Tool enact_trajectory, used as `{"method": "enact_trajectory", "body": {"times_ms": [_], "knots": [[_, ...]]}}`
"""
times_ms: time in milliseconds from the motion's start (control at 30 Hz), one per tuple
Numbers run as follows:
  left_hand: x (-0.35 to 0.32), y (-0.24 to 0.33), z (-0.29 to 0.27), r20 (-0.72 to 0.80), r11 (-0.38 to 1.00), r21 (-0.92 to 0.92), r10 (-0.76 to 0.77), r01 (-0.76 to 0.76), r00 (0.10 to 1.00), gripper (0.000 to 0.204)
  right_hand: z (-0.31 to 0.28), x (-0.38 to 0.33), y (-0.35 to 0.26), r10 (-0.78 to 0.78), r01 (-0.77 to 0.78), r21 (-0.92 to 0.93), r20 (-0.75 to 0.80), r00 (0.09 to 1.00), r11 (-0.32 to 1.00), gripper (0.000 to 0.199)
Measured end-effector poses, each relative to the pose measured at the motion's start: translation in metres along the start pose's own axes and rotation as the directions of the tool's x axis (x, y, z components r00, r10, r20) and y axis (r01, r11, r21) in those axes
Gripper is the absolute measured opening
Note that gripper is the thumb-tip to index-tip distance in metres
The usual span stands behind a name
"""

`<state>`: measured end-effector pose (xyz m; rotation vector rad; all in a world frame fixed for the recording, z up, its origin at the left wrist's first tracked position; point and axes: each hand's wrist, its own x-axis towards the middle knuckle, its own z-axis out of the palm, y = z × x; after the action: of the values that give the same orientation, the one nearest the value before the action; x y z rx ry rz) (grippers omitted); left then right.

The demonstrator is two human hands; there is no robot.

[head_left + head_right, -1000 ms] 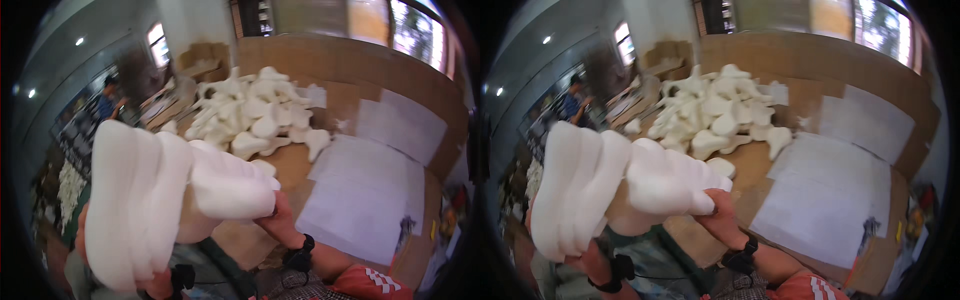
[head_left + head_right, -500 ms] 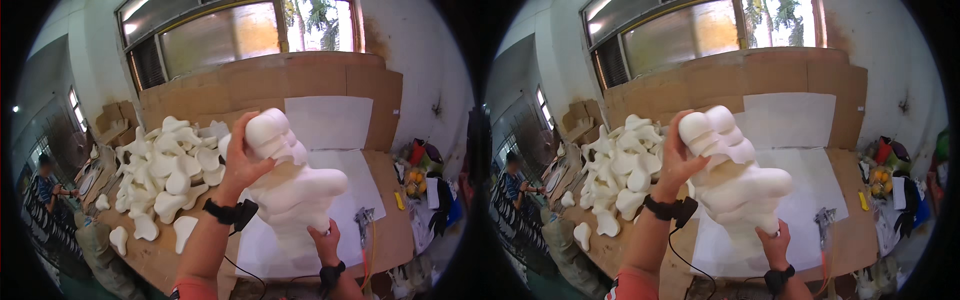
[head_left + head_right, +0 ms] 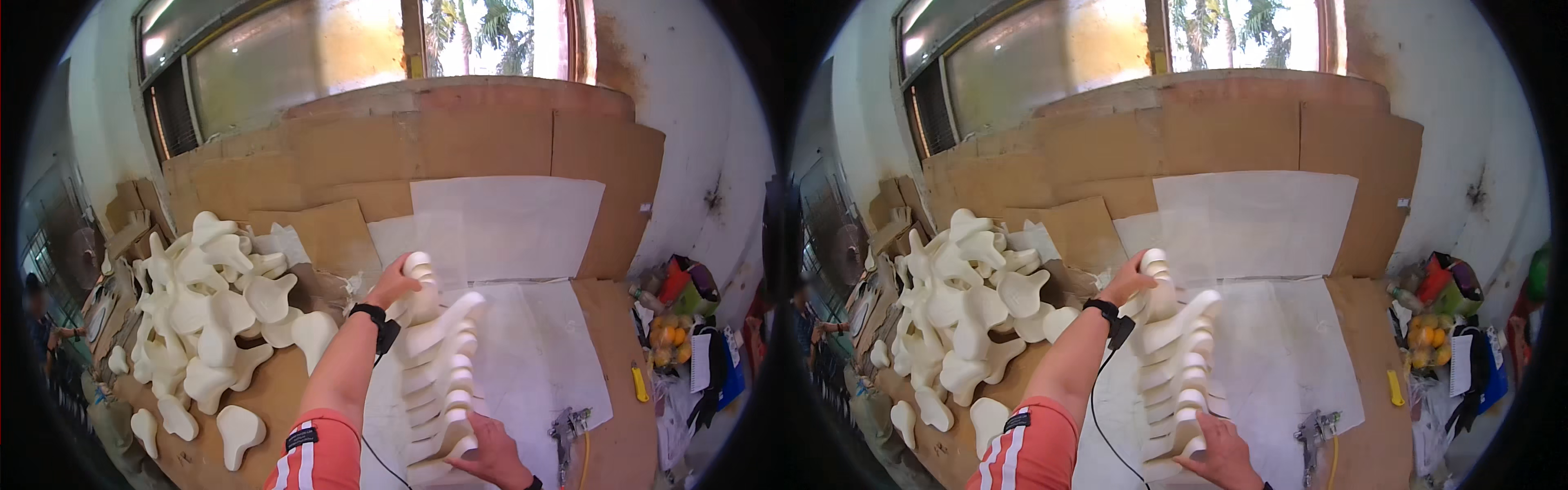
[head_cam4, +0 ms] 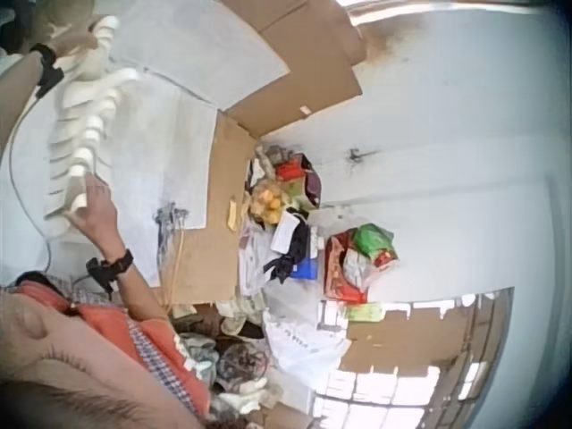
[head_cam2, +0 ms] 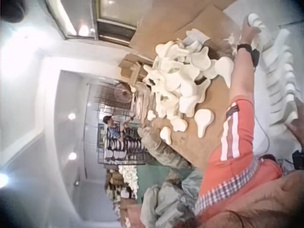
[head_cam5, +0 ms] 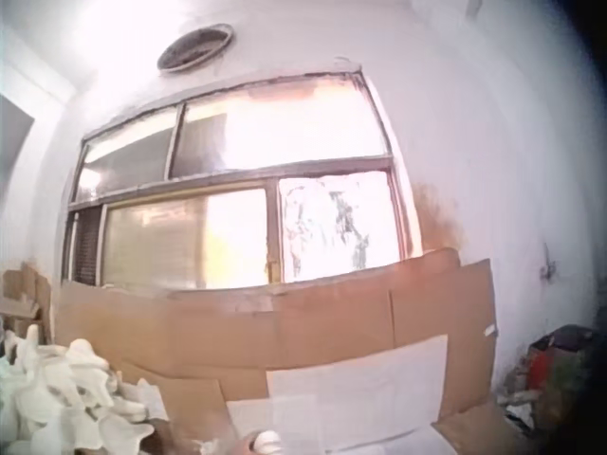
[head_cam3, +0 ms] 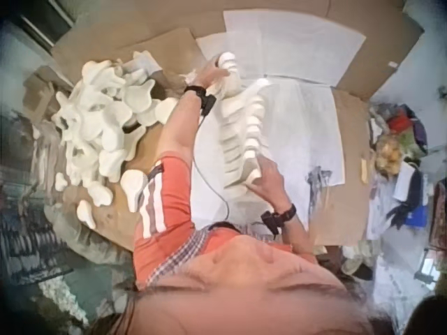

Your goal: Removing molded foam saddle components from a transport bag and arranging them on a workstation for inspection or coating.

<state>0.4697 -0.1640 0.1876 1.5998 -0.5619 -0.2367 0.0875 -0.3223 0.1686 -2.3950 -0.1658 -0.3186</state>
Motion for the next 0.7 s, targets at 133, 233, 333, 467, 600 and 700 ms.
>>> {"method": "enact_trajectory", "body": {"times_ms": [133, 233, 333, 467, 600, 700], "knots": [[0.023, -0.122, -0.059, -0.283, 0.995, 0.018, -0.092, 0.101, 0.955, 0.081, 0.031, 0.024, 0.031, -0.079, 0.071, 0.163, 0.044, 0.996, 0.984, 0.084], [0.024, -0.164, -0.06, -0.567, 0.764, 0.401, -0.227, 0.505, 0.792, 0.089, 0.05, 0.039, 0.038, -0.076, 0.081, 0.267, -0.029, 0.997, 0.96, 0.087], [0.023, -0.191, -0.07, -0.501, 0.514, 0.62, -0.322, 0.593, 0.803, 0.087, 0.061, 0.063, 0.03, -0.066, 0.066, 0.145, -0.005, 0.998, 0.987, 0.083], [-0.027, -0.219, -0.156, -0.483, 0.896, 0.32, -0.125, 0.307, 0.866, 0.073, 0.084, 0.078, 0.017, -0.101, 0.096, 0.1, 0.049, 0.994, 0.99, 0.094], [-0.055, -0.18, -0.106, -0.522, 0.898, 0.255, -0.183, 0.357, 0.833, 0.068, 0.08, 0.081, 0.029, -0.042, 0.04, 0.05, 0.04, 0.998, 0.998, 0.095], [-0.133, -0.103, -0.103, -0.658, 0.905, -0.14, -0.389, 0.403, 0.645, 0.061, 0.081, 0.069, 0.028, -0.09, 0.082, 0.156, 0.046, 0.995, 0.984, 0.098]]}}
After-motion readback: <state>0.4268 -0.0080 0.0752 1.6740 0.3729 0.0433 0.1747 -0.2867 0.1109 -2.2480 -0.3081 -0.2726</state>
